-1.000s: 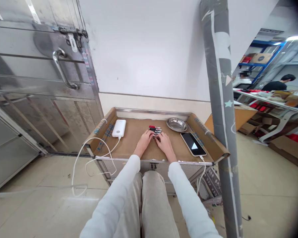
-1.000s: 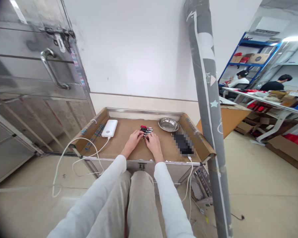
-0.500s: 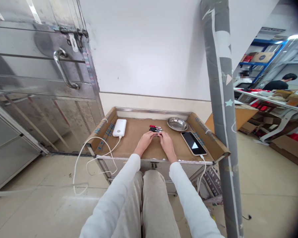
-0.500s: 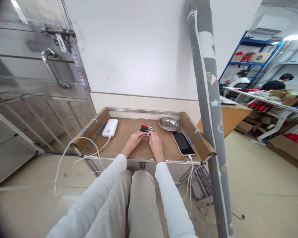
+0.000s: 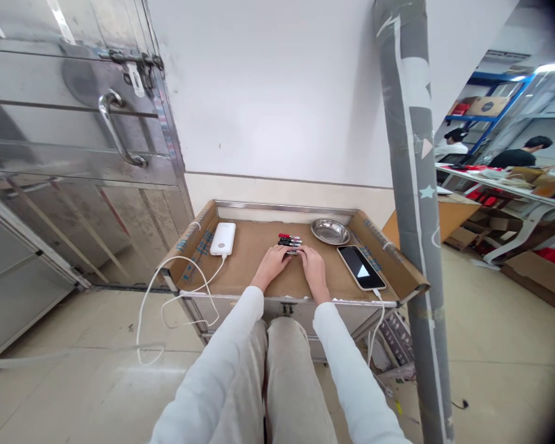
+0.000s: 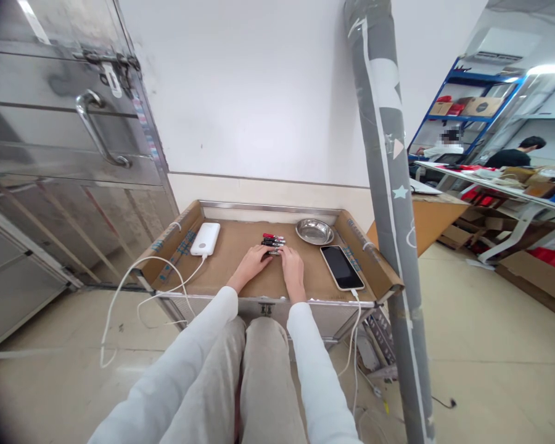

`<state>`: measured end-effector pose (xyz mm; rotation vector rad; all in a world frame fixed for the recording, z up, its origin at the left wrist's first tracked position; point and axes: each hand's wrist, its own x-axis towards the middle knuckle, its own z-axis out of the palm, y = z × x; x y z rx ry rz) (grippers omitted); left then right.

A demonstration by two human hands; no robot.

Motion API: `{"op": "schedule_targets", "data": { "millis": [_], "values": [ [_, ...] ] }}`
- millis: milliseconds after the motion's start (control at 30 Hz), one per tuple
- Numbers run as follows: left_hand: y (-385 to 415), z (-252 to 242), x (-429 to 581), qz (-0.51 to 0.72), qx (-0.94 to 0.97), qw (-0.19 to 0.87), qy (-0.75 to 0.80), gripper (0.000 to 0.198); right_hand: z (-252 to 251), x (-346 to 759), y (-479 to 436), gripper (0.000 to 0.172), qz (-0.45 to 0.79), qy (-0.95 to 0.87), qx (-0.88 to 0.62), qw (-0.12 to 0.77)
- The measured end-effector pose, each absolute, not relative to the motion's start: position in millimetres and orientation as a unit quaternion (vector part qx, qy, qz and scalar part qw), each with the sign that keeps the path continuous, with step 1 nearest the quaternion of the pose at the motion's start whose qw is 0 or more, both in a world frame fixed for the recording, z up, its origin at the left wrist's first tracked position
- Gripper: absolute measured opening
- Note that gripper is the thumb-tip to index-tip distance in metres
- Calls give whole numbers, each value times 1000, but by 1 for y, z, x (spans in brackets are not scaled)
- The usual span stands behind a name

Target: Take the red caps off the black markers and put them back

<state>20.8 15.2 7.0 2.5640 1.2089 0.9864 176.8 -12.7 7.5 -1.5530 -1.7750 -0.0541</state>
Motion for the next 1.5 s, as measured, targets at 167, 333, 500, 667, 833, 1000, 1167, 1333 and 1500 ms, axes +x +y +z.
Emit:
{"op": "schedule_targets", "data": {
  "millis": [167, 333, 500, 667, 833, 1000, 1167, 1333, 1500],
  "values": [
    [21, 9, 21, 293, 858, 49, 420, 18, 8, 179, -13, 33, -67, -658, -666, 345],
    [27, 11, 23, 326, 836, 35, 439, 19, 8, 178, -12, 35, -96, -653, -673, 334],
    [25, 14, 24, 346, 834, 28, 429, 20, 8, 176, -8, 34, -112, -678, -645, 334],
    [23, 15, 23, 360, 833, 34, 419, 21, 10, 174, -7, 34, -89, -710, -596, 365],
    [26, 13, 22, 388, 795, 10, 466, 20, 12, 168, -7, 52, -15, -777, -502, 379],
    [35, 6, 22, 431, 707, -23, 561, 23, 9, 169, -3, 43, -54, -745, -556, 364],
    [40, 0, 22, 412, 673, -40, 613, 25, 7, 172, -1, 27, -111, -722, -611, 304],
    [38, 2, 23, 380, 721, -19, 579, 30, 3, 172, 1, 23, -137, -713, -631, 273],
    [37, 1, 25, 337, 824, 5, 455, 18, 2, 172, 4, 17, -153, -706, -643, 252]
  ]
}}
